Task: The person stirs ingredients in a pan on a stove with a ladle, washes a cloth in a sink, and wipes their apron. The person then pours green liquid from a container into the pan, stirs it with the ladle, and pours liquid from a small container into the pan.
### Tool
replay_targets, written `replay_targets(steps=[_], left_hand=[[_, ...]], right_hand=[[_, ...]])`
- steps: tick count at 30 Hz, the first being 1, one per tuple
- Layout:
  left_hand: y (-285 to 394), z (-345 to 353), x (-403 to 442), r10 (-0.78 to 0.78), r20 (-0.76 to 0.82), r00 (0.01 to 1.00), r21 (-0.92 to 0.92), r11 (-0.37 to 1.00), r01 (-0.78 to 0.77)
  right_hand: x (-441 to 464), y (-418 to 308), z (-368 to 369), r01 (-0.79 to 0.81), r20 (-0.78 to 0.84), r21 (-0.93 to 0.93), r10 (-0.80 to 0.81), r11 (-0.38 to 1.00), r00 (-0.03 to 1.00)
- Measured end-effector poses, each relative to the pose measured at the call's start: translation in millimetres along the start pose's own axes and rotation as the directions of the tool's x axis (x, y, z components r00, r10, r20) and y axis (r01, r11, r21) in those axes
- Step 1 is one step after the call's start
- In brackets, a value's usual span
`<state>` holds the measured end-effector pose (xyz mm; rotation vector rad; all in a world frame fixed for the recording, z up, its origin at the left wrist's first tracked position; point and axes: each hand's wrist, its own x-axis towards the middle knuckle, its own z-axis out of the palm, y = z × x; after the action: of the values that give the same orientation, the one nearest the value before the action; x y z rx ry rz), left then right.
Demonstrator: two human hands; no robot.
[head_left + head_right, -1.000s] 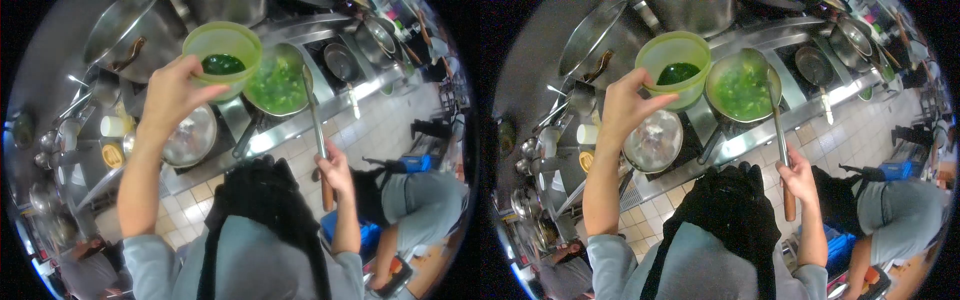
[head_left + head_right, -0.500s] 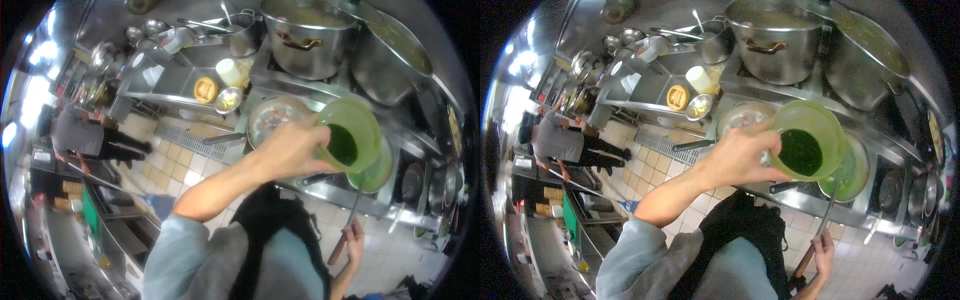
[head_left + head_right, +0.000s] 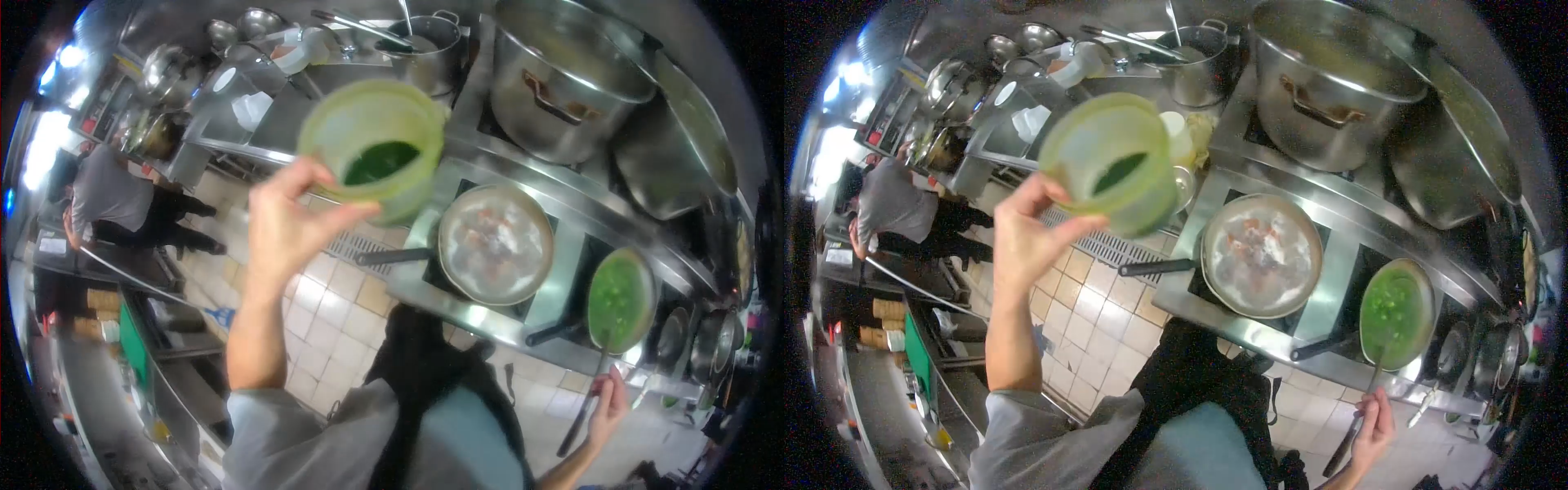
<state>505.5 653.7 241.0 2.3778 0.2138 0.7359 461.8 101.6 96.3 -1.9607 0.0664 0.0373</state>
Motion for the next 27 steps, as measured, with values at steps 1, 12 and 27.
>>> replay_targets(steps=[1, 12, 27], left_hand=[[-22.8, -5.7, 15.3, -0.055, -0.023, 0.998, 0.0, 0.998, 0.055], [-299.8, 58.4, 168.5, -0.049, -0.085, 0.995, 0.143, 0.988, 0.061], [-356.0, 173.3, 189.8, -0.02, 0.055, 0.998, -0.023, 1.0, 0.021]], right_hand=[[-0.6, -15.8, 23.2, -0.025, -0.097, 0.011, 0.026, 1.0, 0.995], [16.4, -108.1, 202.5, -0.07, -0.073, -0.167, 0.059, 0.983, 0.996], [19.3, -130.9, 256.3, -0.128, -0.042, -0.354, 0.121, 0.927, 0.992]])
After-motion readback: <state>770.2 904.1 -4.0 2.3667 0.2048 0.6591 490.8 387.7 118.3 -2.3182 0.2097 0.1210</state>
